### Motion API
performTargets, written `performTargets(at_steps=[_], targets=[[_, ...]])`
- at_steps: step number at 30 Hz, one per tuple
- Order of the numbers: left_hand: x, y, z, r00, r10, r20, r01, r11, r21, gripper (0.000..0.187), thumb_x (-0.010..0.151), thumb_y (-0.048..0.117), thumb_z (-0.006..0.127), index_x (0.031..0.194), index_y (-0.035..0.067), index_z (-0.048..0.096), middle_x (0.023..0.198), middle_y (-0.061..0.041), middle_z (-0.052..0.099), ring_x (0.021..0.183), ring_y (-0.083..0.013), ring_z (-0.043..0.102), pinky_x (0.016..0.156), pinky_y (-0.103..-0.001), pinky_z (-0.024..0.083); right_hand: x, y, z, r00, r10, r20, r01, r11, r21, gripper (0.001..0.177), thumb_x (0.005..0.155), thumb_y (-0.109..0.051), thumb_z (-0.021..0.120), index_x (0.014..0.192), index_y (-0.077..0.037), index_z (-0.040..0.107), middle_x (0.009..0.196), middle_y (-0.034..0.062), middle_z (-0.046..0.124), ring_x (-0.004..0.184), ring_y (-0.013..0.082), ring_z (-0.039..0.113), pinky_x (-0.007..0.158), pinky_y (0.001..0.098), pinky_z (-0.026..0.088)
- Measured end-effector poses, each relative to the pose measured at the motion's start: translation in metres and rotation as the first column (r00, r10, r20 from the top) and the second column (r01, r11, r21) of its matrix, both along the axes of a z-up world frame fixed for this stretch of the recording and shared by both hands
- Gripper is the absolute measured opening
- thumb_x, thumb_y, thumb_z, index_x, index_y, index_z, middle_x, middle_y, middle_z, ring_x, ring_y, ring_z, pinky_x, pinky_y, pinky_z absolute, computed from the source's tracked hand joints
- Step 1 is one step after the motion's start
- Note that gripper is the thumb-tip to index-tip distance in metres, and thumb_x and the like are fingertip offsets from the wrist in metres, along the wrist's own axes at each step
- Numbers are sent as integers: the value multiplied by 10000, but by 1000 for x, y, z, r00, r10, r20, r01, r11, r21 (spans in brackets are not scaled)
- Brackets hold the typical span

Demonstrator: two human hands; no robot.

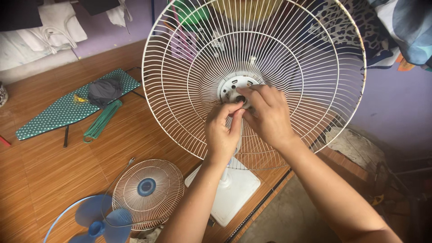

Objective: The person wipes the fan motor housing with a cloth, then attaches the front wire cage, installs the blue fan blade, and secures it with a plastic nut. Finally, the rear wire cage is placed over the blade to complete the assembly.

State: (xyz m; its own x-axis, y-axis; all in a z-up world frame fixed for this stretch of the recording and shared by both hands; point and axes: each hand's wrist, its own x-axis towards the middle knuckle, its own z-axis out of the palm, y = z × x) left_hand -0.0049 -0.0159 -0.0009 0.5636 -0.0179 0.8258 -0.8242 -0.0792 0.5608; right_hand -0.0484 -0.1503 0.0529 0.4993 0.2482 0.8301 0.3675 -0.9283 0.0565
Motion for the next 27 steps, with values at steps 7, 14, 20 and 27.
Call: performTargets(at_steps=[7, 14, 20, 27], targets=[[3, 5, -2, 999, -37, -28, 38, 999, 34, 239, 941, 134, 753, 1157, 79, 666, 932, -29, 717, 808, -152, 662, 725, -306, 538, -16, -6, 32, 990, 61, -130, -83, 982, -171, 555, 831, -7, 777, 1359, -132, 659, 1329, 9, 683, 1002, 207, 627, 911, 345, 495], [22, 26, -12, 929, -189, -319, 193, 981, -18, 306, 994, 191, 675, 1263, 72, 589, 1048, -71, 709, 823, -145, 674, 689, -280, 570, -24, 27, 26, 989, 52, -139, -58, 998, -34, 662, 758, 10, 806, 1380, -69, 592, 1324, 87, 661, 1064, 264, 626, 943, 399, 497], [27, 24, -20, 817, -477, -326, 458, 878, -136, 208, 1031, 110, 610, 1230, 53, 631, 1157, -103, 744, 1020, -173, 758, 874, -280, 630, -30, 31, 11, 986, 117, -118, -105, 989, 107, 702, 780, 9, 836, 1417, -60, 546, 1333, 113, 642, 1141, 277, 645, 998, 382, 523], [5, 45, -19, 708, -669, -226, 598, 739, -311, 225, 1036, 28, 625, 1260, 42, 616, 1208, -92, 708, 1133, -183, 724, 990, -305, 604, -47, 42, -9, 979, 108, -173, -25, 905, 424, 701, 827, -33, 845, 1447, -62, 518, 1345, 128, 583, 1138, 193, 670, 980, 327, 581]])
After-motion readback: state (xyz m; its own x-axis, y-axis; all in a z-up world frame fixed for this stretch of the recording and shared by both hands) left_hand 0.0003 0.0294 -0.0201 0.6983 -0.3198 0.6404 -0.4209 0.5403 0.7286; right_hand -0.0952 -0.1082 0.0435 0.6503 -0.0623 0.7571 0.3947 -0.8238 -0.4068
